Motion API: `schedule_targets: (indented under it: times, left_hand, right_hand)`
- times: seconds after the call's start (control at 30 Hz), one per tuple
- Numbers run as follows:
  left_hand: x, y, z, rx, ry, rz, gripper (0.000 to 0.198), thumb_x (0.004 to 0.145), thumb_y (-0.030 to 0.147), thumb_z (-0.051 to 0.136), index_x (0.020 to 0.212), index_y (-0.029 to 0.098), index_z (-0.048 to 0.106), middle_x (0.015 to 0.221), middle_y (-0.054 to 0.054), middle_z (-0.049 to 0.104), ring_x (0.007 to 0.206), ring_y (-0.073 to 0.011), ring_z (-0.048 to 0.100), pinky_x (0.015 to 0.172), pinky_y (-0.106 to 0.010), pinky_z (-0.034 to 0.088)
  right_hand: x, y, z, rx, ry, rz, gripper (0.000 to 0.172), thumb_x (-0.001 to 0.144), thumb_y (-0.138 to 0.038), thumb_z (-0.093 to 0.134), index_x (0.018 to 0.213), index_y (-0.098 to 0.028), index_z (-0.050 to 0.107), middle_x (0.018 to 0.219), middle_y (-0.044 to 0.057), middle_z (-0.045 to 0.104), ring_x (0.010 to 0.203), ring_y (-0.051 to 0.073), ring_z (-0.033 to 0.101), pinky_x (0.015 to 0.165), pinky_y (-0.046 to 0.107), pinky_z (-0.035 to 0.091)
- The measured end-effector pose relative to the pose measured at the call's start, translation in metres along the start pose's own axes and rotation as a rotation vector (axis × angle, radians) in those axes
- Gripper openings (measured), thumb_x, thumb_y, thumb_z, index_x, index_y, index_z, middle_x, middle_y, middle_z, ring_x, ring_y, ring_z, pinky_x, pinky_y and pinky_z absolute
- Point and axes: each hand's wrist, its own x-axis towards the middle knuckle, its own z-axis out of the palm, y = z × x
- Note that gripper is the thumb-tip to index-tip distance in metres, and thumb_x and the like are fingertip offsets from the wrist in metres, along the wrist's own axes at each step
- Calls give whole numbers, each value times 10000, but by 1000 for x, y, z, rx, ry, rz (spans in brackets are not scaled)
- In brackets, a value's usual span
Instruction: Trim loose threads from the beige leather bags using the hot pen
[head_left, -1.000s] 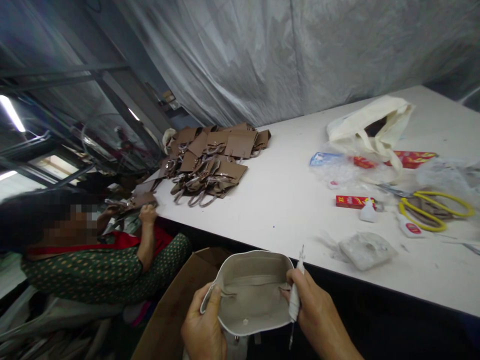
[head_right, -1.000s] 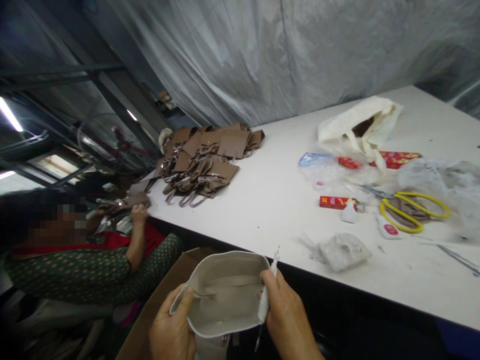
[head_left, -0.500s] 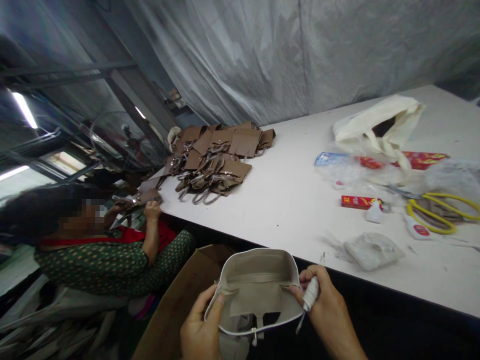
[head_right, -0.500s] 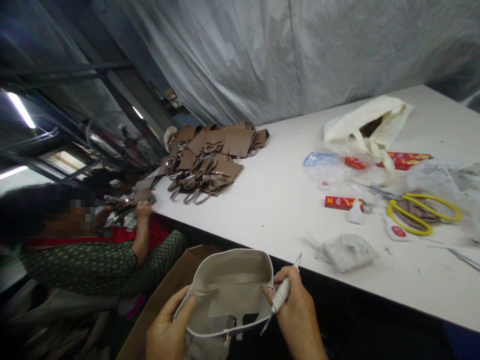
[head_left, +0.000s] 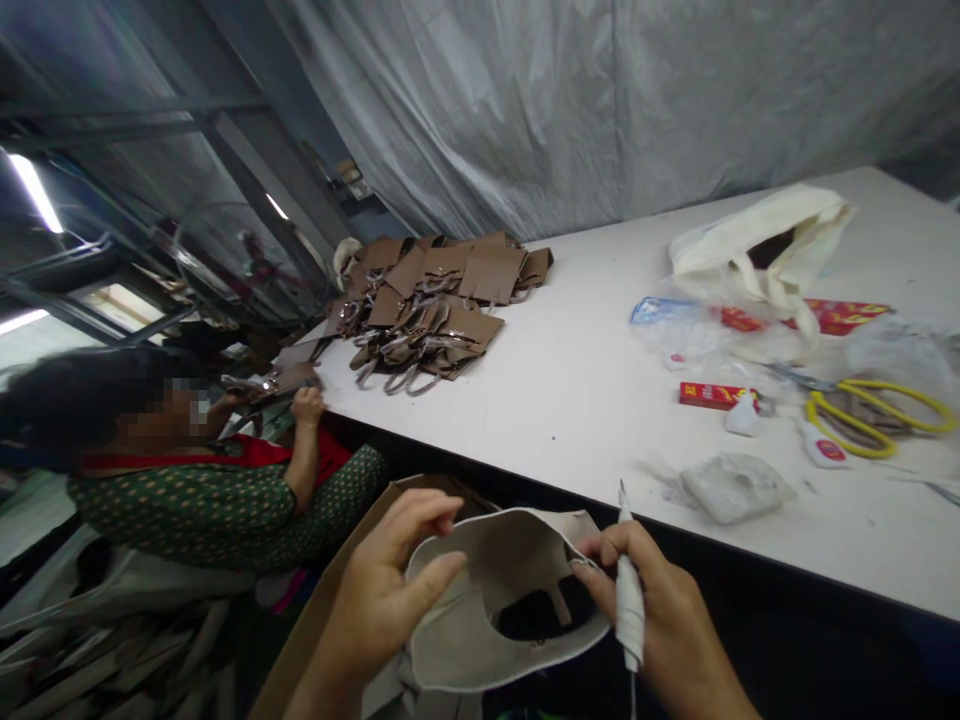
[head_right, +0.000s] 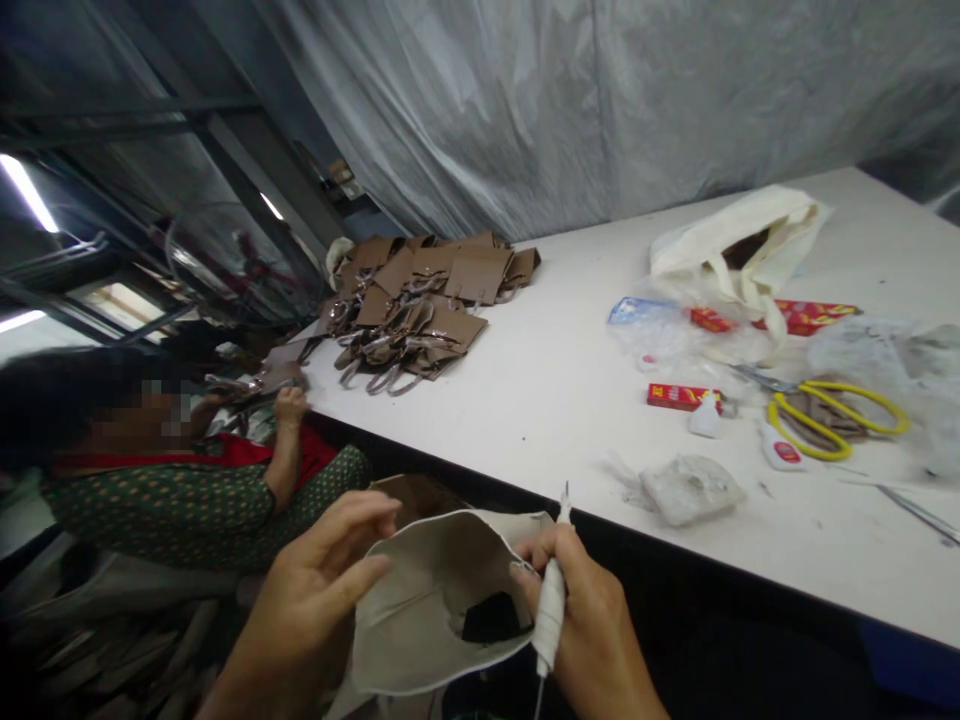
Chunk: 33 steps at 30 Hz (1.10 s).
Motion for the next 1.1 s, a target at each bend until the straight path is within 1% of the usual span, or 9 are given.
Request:
schedule_targets:
  times: [0.1,0.2,0.33,0.47,0.6,0.73,0.83,0.97,1.1]
  left_hand:
    - [33,26,20,78,-392,145,541,677,213,871,1207,286,790,1293,-119,725,1220,-338,660,1087,-451,510]
    - [54,32,43,49,-706,194,632,675,225,884,1286,306,746,1287,-102,743,1209,-332,676,1101,-461,492]
    - [70,22,71,31,-897,217,512,752,293,833,1259,277,761,1161,-90,783,1092,-312,712,1040,-409,500]
    - [80,18,89,-80,-925,247,407,760,325,819,1157,241,800,1117,-91,788,1058,-297,708,1007,-374,497]
    - [81,14,102,-97,-869,183,228,718,247,803,940,219,849,878,-58,796,875,-268,727,877,-341,546]
    - [79,5,111,-82,-813,20,281,732,180,715,974,210,855,911,-51,815,896,-267,721,826,-321,535]
    - [80,2,115,-145,-794,-38,286,751,211,712,999,208,855,943,-62,824,911,-272,722,853,-338,527]
    - [83,4,115,-213,-737,-113,194,745,249,752,893,194,864,858,-74,817,839,-252,717,814,-320,524]
    - [97,2,98,-337,-600,-295,133,631,285,842,666,162,804,643,-72,741,612,-205,643,612,-286,487]
  right_hand:
    - [3,-10,0,12,-32,-96,248,972,-359,644,810,-244,497,908,40,766,710,163,700,612,211,545]
    - [6,-11,0,21,-21,-125,233,976,-325,661,836,-243,494,954,43,774,802,174,730,699,221,567]
    - [11,-2,0,32,19,-101,208,970,-289,676,872,-243,499,947,30,767,777,162,718,700,219,554]
    - [16,4,1,79,76,-56,206,955,-305,700,874,-236,523,935,31,763,785,170,710,695,226,551]
    - [21,3,2,83,203,-34,214,931,-336,723,859,-230,551,877,20,742,747,167,691,659,222,547]
    - [25,4,3,71,288,-19,236,908,-377,741,854,-226,568,817,7,705,677,159,656,612,225,539]
    - [29,7,4,106,305,8,268,898,-407,754,868,-228,557,852,25,717,729,179,680,642,243,558]
    - [31,7,2,172,283,23,259,921,-437,724,938,-226,574,939,56,734,820,204,716,701,271,589]
    - [23,4,-11,194,343,46,299,1010,-510,598,1104,-226,607,972,68,735,881,214,734,772,300,606]
